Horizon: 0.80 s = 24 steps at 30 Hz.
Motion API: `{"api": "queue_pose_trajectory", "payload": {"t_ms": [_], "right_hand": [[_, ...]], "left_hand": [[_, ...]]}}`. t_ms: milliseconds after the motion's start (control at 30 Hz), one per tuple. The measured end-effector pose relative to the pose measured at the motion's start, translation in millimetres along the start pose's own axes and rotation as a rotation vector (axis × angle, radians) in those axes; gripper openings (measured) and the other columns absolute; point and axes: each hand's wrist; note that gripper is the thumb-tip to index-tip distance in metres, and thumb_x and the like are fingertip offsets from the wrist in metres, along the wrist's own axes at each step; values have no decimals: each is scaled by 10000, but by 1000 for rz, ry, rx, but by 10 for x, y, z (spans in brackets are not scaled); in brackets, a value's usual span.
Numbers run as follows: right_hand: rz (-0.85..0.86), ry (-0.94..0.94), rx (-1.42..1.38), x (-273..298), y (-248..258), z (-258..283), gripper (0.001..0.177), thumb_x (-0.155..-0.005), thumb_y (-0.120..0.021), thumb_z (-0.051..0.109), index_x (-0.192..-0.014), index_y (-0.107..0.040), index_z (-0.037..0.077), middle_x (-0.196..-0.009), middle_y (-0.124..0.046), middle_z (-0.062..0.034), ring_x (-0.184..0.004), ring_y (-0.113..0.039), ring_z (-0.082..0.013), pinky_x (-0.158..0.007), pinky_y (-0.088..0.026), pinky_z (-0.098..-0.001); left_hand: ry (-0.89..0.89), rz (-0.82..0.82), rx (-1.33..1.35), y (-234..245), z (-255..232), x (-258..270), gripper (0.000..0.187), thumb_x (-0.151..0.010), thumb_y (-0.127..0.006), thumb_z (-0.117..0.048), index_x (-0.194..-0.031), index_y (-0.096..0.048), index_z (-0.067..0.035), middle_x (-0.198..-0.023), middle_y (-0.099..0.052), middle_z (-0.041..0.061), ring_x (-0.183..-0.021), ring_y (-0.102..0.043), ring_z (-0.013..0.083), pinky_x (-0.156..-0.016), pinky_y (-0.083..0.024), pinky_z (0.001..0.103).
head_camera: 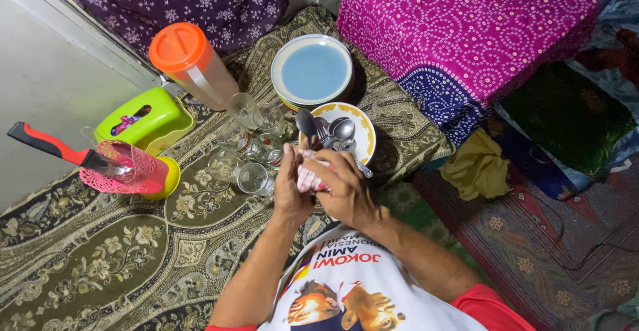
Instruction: The person dries cutlery, wiping forks, spoons, and a knife with a cloth before placing them into a utensil holder.
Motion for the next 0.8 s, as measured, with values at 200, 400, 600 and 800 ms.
{"api": "queue_pose_trajectory", "payload": {"t_ms": [200, 400, 600, 800], "right_hand": [[205, 112, -110, 8, 66, -60, 471, -717, -812, 58, -1178, -721, 56, -1207, -662, -126, -1084, -623, -336, -963, -521, -425], [178, 8, -62, -65, 206, -600, 452, -708, -711, 16, -1159, -744, 13, -1255, -700, -114, -1201, -670, -371, -1070, -538, -407], [156, -309, 220, -259, 55, -1012, 499, -754, -777, 100, -1236, -713, -14, -1282, -637, -193, -1184, -591, -394, -1055, -472, -452], [342, -276, 348, -366, 26, -865, 564, -676, -854, 216, -1185, -734, 3, -1316, -595, -255, -1185, -538, -434, -978, -382, -554]], "left_hand": [[-114, -149, -127, 300, -63, -194, 206, -998, -657, -149, -1156, -624, -22, -1029, -707, 122, -916, -701, 205, -854, -594, 344], [-273, -210, -104, 418, -201, -258, 152, -1008, -639, -87, -1097, -613, 33, -1000, -705, 134, -900, -728, 230, -823, -619, 347], [-229, -264, -186, 482, -142, -192, 224, -1000, -647, -71, -1190, -651, 48, -1014, -695, 127, -878, -700, 192, -838, -615, 366], [-399, -241, -440, 700, -109, -70, 230, -1007, -668, -79, -1211, -692, 26, -1002, -696, 21, -835, -598, 67, -741, -492, 220]]}}
Point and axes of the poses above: each hand's wrist, its own x-axis away from the middle knuckle, its own y-axis out of the back of the hand, z = x × y
